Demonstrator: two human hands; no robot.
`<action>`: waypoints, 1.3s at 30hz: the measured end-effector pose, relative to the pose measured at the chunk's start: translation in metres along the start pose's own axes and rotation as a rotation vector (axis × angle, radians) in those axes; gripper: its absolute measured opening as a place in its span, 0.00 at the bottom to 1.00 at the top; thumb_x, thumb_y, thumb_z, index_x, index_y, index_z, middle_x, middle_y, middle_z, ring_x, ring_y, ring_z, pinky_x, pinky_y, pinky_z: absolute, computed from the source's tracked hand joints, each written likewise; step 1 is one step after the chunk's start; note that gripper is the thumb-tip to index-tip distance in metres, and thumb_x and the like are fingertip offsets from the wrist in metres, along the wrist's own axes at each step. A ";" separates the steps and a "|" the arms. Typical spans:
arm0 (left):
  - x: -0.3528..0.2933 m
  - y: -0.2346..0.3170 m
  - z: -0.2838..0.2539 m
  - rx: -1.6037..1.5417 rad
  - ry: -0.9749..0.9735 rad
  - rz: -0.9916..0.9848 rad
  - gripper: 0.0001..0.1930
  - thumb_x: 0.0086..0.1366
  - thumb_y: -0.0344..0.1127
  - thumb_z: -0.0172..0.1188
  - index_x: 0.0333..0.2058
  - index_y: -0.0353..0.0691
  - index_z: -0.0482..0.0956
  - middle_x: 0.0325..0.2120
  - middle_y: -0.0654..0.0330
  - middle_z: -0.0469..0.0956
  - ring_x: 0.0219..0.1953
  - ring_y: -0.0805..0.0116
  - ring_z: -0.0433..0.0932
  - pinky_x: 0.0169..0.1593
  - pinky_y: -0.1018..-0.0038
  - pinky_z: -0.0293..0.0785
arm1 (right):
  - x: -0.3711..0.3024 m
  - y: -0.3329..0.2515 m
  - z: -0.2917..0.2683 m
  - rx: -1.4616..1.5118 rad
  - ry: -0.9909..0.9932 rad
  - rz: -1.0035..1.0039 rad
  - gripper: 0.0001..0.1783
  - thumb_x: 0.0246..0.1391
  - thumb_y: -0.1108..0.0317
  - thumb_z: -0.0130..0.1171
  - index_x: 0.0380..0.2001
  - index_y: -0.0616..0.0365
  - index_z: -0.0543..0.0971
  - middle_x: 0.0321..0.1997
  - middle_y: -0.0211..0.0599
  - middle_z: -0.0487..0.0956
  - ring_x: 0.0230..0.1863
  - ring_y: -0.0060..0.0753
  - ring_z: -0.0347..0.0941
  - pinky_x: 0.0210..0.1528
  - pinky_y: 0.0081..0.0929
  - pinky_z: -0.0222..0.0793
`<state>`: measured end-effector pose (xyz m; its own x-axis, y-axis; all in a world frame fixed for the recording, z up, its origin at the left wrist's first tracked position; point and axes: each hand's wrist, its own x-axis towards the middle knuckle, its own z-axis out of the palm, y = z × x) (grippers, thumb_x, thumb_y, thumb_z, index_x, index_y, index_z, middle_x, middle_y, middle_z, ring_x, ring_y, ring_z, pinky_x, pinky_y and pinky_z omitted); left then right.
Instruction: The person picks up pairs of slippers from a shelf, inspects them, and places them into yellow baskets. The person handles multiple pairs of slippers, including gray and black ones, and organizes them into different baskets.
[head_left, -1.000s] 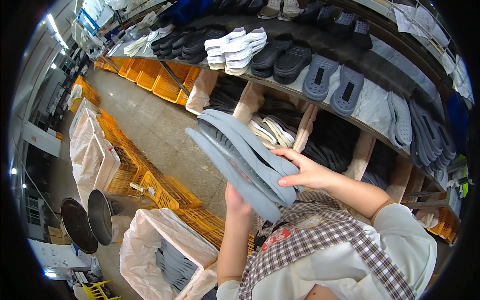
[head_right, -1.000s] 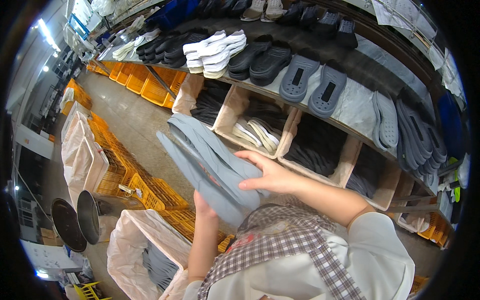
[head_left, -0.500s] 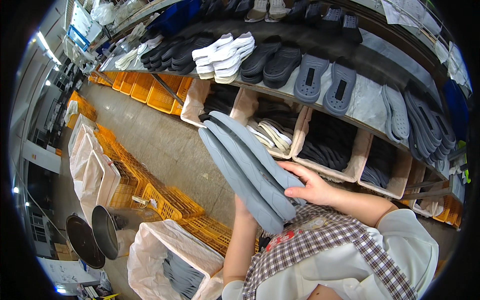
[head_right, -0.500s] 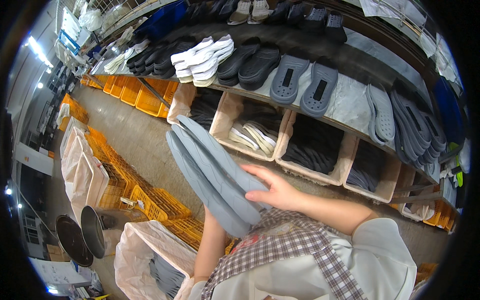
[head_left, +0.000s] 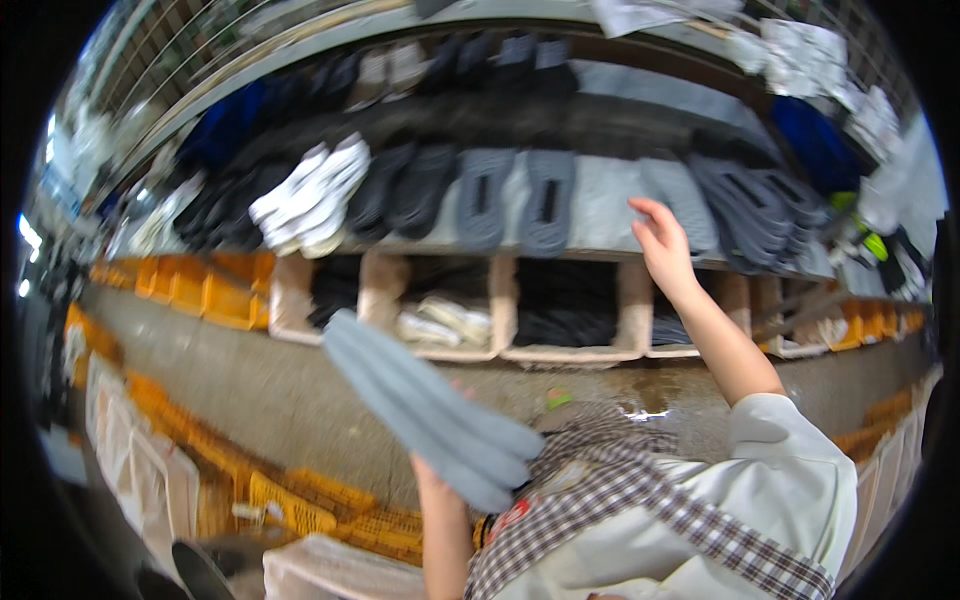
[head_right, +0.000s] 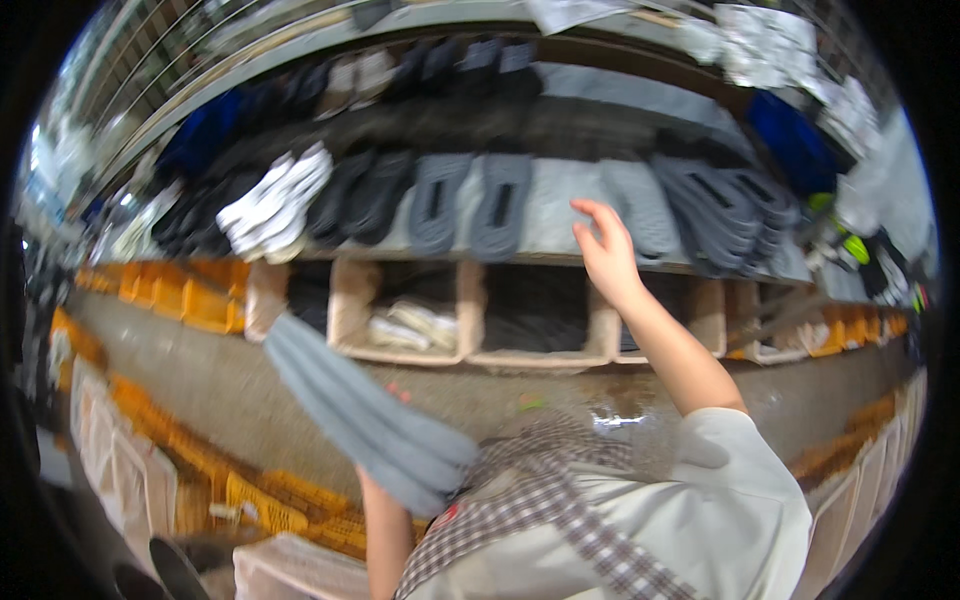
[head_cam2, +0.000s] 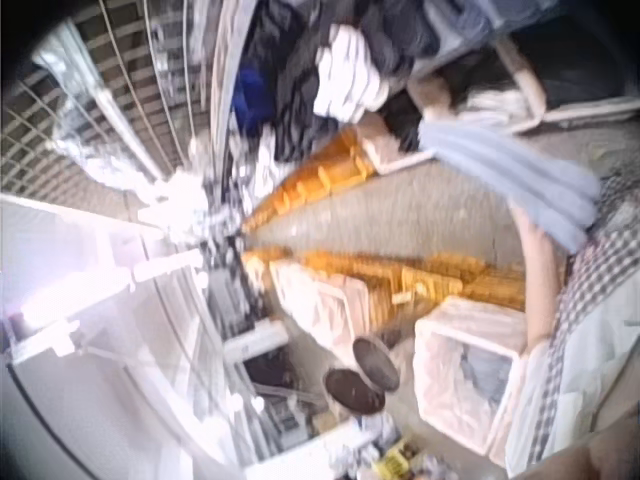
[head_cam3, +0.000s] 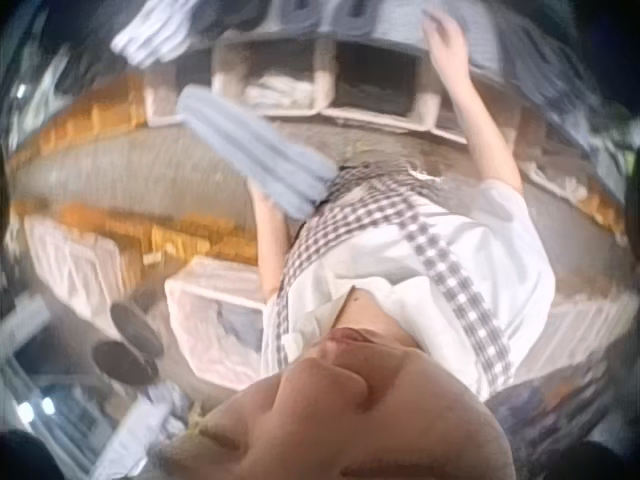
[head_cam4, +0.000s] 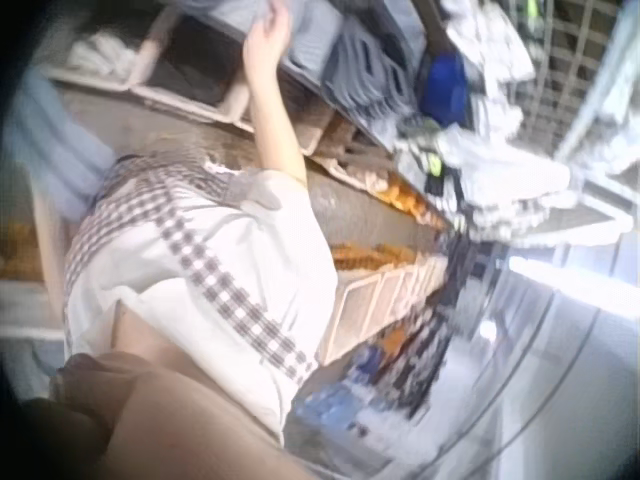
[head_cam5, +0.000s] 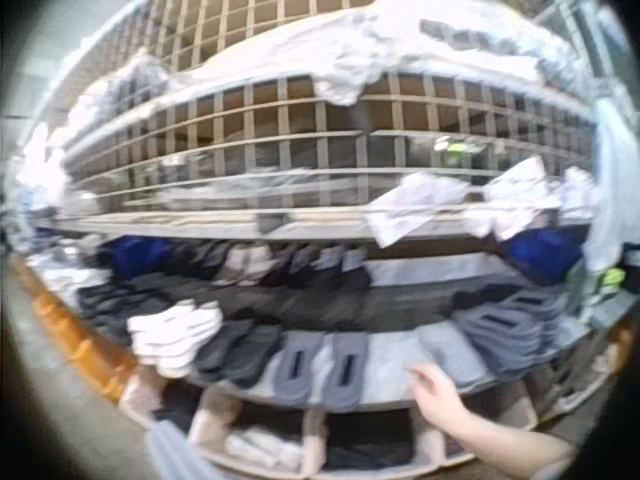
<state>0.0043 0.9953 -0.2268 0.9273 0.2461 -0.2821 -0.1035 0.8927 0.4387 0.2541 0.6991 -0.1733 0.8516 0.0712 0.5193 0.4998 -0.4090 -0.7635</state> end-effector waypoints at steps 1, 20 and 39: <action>0.003 -0.001 -0.001 -0.008 0.059 0.000 0.28 0.67 0.54 0.44 0.58 0.41 0.63 0.52 0.51 0.69 0.52 0.52 0.70 0.52 0.55 0.71 | 0.019 0.022 -0.024 -0.314 0.079 -0.093 0.17 0.49 0.75 0.53 0.45 0.60 0.74 0.49 0.43 0.74 0.52 0.44 0.68 0.55 0.32 0.62; 0.013 -0.011 -0.006 -0.096 0.148 -0.015 0.27 0.67 0.54 0.42 0.57 0.43 0.63 0.52 0.54 0.69 0.48 0.57 0.72 0.52 0.55 0.71 | 0.076 0.139 -0.090 -0.569 -0.130 0.650 0.29 0.46 0.60 0.63 0.48 0.68 0.70 0.45 0.52 0.76 0.45 0.51 0.74 0.48 0.42 0.70; 0.029 -0.033 0.032 -0.135 0.190 -0.033 0.22 0.69 0.47 0.44 0.56 0.42 0.65 0.50 0.58 0.72 0.47 0.65 0.73 0.47 0.64 0.76 | -0.018 -0.016 0.065 0.524 -0.935 0.585 0.35 0.48 0.64 0.59 0.55 0.74 0.60 0.52 0.56 0.71 0.53 0.41 0.70 0.57 0.34 0.67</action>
<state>0.0461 0.9607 -0.2219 0.8479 0.2709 -0.4558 -0.1330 0.9408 0.3118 0.2410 0.7638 -0.1954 0.6467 0.7148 -0.2663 -0.1780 -0.1981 -0.9639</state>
